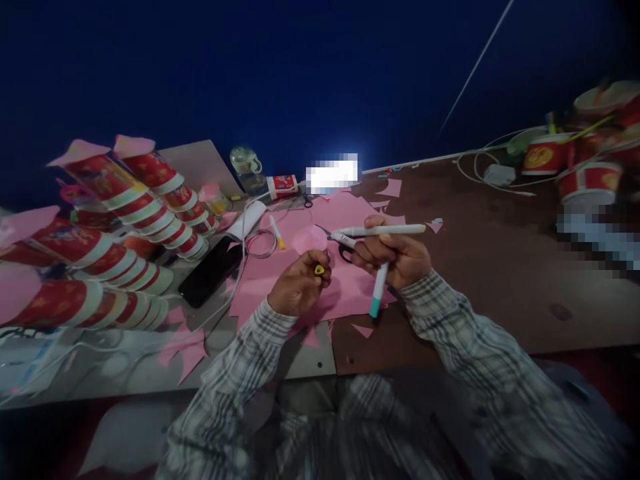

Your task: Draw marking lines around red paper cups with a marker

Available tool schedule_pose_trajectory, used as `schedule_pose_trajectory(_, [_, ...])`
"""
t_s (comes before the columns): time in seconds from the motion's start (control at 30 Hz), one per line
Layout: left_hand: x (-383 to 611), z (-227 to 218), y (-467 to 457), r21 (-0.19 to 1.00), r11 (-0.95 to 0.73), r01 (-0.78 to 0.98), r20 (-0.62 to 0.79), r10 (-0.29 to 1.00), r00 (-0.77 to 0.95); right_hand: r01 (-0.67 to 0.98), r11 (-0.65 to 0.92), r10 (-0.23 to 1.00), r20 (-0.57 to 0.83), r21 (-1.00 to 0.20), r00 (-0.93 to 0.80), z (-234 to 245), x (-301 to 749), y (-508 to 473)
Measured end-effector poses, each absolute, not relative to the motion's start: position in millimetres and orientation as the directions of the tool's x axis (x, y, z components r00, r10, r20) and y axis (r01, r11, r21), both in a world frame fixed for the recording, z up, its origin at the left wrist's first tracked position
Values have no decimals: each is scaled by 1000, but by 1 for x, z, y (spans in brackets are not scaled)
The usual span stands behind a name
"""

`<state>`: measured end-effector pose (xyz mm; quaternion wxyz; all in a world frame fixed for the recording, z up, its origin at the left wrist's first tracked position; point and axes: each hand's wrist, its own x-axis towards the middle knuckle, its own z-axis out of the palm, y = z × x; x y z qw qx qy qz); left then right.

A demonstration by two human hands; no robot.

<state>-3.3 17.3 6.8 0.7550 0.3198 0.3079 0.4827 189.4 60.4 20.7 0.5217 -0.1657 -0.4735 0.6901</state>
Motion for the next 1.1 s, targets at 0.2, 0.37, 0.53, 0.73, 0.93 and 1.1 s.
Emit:
schedule_pose_trajectory(0.2, [-1,4,10,864,216,-454,-42,930,364,-519,-25,810,288,-854,-512,14,188,54])
schedule_pose_trajectory(0.37, [-1,2,11,883,175,-436,-5,931,364,-449,29,894,224,-893,-389,15,188,55])
schedule_pose_trajectory(0.53, [1,0,12,869,174,-463,-10,942,336,-430,70,941,203,-900,-271,15,186,55])
schedule_pose_trajectory(0.73, [2,0,12,878,163,-450,-6,944,330,-384,126,935,238,-915,-261,12,186,55])
schedule_pose_trajectory(0.93, [4,-2,13,879,137,-456,15,949,315,-320,233,905,325,-918,-274,6,187,54])
schedule_pose_trajectory(1.1, [5,-3,13,918,62,-391,45,965,260,-229,287,890,348,-930,-297,6,187,52])
